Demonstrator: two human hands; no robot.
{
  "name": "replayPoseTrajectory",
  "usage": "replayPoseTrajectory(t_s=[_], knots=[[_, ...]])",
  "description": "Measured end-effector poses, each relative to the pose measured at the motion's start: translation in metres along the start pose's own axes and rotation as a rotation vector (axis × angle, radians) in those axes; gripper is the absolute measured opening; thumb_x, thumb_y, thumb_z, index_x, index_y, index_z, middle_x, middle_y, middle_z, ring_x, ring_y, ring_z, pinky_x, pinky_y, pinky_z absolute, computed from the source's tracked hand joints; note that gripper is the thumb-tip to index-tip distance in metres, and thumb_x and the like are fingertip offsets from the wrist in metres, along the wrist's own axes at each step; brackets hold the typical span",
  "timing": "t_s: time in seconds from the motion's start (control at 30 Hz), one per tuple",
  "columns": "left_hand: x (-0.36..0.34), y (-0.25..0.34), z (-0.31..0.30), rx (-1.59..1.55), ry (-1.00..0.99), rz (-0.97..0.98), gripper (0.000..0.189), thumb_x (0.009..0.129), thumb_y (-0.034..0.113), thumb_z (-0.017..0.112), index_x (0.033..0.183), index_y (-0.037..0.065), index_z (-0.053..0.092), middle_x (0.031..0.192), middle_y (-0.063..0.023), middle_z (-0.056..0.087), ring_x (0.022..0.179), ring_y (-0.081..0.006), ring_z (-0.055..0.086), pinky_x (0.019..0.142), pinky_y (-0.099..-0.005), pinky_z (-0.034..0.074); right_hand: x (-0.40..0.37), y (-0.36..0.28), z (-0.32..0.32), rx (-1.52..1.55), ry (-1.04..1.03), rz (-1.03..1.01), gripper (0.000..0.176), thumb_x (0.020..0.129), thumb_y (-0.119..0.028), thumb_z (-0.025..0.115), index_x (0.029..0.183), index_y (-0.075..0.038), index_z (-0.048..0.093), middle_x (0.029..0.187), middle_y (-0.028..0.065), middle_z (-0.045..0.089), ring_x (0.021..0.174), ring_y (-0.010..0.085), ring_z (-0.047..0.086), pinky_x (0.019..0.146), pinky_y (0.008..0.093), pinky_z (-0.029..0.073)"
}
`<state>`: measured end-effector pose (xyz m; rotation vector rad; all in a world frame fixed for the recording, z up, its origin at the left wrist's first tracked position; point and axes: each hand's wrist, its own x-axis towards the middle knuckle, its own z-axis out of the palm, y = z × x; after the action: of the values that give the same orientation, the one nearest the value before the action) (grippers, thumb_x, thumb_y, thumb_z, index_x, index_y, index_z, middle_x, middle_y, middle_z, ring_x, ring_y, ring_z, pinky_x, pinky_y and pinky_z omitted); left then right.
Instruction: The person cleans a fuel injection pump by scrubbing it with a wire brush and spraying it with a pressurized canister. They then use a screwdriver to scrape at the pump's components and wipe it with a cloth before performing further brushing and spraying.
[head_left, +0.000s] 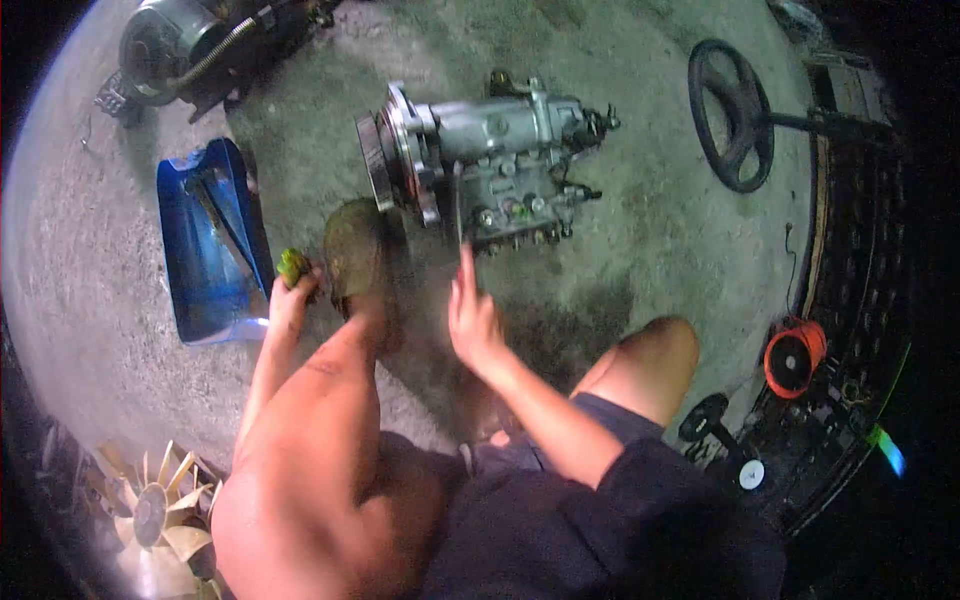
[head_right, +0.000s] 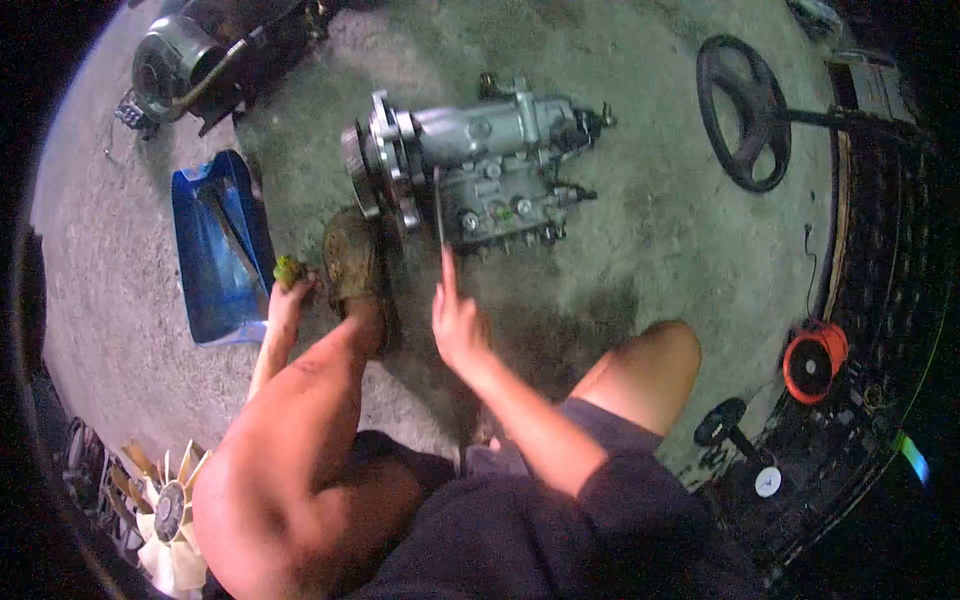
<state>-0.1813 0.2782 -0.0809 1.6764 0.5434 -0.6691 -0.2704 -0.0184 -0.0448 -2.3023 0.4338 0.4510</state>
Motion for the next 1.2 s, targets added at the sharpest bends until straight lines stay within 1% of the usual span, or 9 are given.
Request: replayPoseTrajectory(t_s=[0.43, 0.57, 0.77, 0.8, 0.87, 1.03, 1.13, 1.17, 1.2], knots=[[0.008, 0.015, 0.018, 0.018, 0.080, 0.032, 0.028, 0.087, 0.023, 0.069, 0.108, 0.004, 0.066, 0.091, -0.0020, 0.067, 0.081, -0.0122, 0.061, 0.072, -0.0272, 0.048, 0.061, -0.016, -0.008, 0.103, 0.126, -0.088, 0.074, 0.101, -0.018, 0.043, 0.156, -0.023, -0.005, 0.050, 0.0171, 0.055, 0.042, 0.0363, 0.057, 0.042, 0.0499, 0.046], [-0.002, 0.026, 0.020, 0.075, -0.001, -0.013, 0.027, 0.089, 0.023, 0.068, 0.108, 0.004, 0.066, 0.091, -0.0019, 0.068, 0.084, -0.0118, 0.061, 0.075, -0.0273, 0.047, -0.011, 0.027, 0.011, 0.144, -0.017, -0.080, 0.074, 0.100, -0.015, 0.042, 0.157, -0.021, -0.004, 0.106, 0.0352, 0.063, 0.055, 0.0422, 0.063, 0.055, 0.0506, 0.055], [0.003, 0.027, 0.024, 0.083, 0.075, 0.001, 0.029, 0.089, 0.026, 0.067, 0.107, 0.003, 0.067, 0.096, -0.0030, 0.070, 0.087, -0.0130, 0.062, 0.078, -0.0274, 0.047, 0.039, -0.018, -0.019, 0.088, -0.035, 0.089, 0.074, 0.100, -0.017, 0.043, 0.156, -0.022, -0.004, 0.073, 0.0294, 0.064, 0.052, 0.0425, 0.061, 0.049, 0.0551, 0.048], [-0.001, 0.034, 0.028, 0.116, 0.124, 0.006, 0.029, 0.089, 0.026, 0.068, 0.107, 0.003, 0.067, 0.097, -0.0032, 0.070, 0.087, -0.0131, 0.062, 0.078, -0.0275, 0.047, 0.057, -0.018, -0.016, 0.112, 0.146, -0.074, 0.075, 0.101, -0.021, 0.043, 0.156, -0.026, -0.006, 0.046, 0.0176, 0.049, 0.039, 0.0363, 0.054, 0.039, 0.0497, 0.044], [-0.004, 0.025, 0.024, 0.119, 0.035, 0.013, 0.031, 0.089, 0.027, 0.068, 0.108, 0.003, 0.067, 0.099, -0.0039, 0.070, 0.090, -0.0134, 0.062, 0.080, -0.0278, 0.047, 0.046, -0.015, -0.016, 0.058, 0.035, -0.003, 0.074, 0.100, -0.016, 0.045, 0.156, -0.021, -0.003, 0.074, 0.0296, 0.064, 0.058, 0.0455, 0.063, 0.050, 0.0541, 0.049], [-0.004, 0.026, 0.022, 0.039, 0.022, -0.014, 0.029, 0.089, 0.025, 0.068, 0.108, 0.003, 0.067, 0.095, -0.0043, 0.069, 0.083, -0.0130, 0.062, 0.073, -0.0276, 0.048, -0.028, 0.030, 0.009, 0.059, -0.046, -0.064, 0.073, 0.099, -0.015, 0.045, 0.157, -0.021, 0.000, 0.103, 0.0303, 0.066, 0.074, 0.0440, 0.068, 0.064, 0.0500, 0.059], [0.001, 0.017, 0.024, -0.010, 0.020, -0.006, 0.028, 0.089, 0.023, 0.068, 0.108, 0.003, 0.066, 0.093, -0.0038, 0.068, 0.080, -0.0124, 0.061, 0.070, -0.0273, 0.048, 0.034, -0.008, -0.014, 0.081, -0.027, 0.108, 0.076, 0.098, -0.016, 0.046, 0.157, -0.026, -0.001, 0.073, 0.0280, 0.064, 0.056, 0.0434, 0.063, 0.049, 0.0512, 0.050], [0.008, 0.010, 0.022, 0.000, 0.000, -0.028, 0.028, 0.089, 0.023, 0.069, 0.109, 0.003, 0.066, 0.093, -0.0033, 0.069, 0.079, -0.0118, 0.061, 0.069, -0.0277, 0.047, 0.054, -0.012, -0.019, 0.128, 0.152, -0.064, 0.075, 0.100, -0.016, 0.044, 0.156, -0.029, -0.004, 0.048, 0.0182, 0.052, 0.041, 0.0373, 0.055, 0.041, 0.0505, 0.044], [0.005, 0.013, 0.024, 0.031, -0.006, -0.009, 0.028, 0.089, 0.023, 0.068, 0.108, 0.003, 0.066, 0.093, -0.0030, 0.069, 0.079, -0.0118, 0.061, 0.069, -0.0276, 0.047, 0.058, -0.012, -0.021, 0.135, 0.144, -0.072, 0.075, 0.100, -0.016, 0.044, 0.156, -0.029, -0.005, 0.049, 0.0180, 0.052, 0.040, 0.0367, 0.055, 0.040, 0.0503, 0.044]])
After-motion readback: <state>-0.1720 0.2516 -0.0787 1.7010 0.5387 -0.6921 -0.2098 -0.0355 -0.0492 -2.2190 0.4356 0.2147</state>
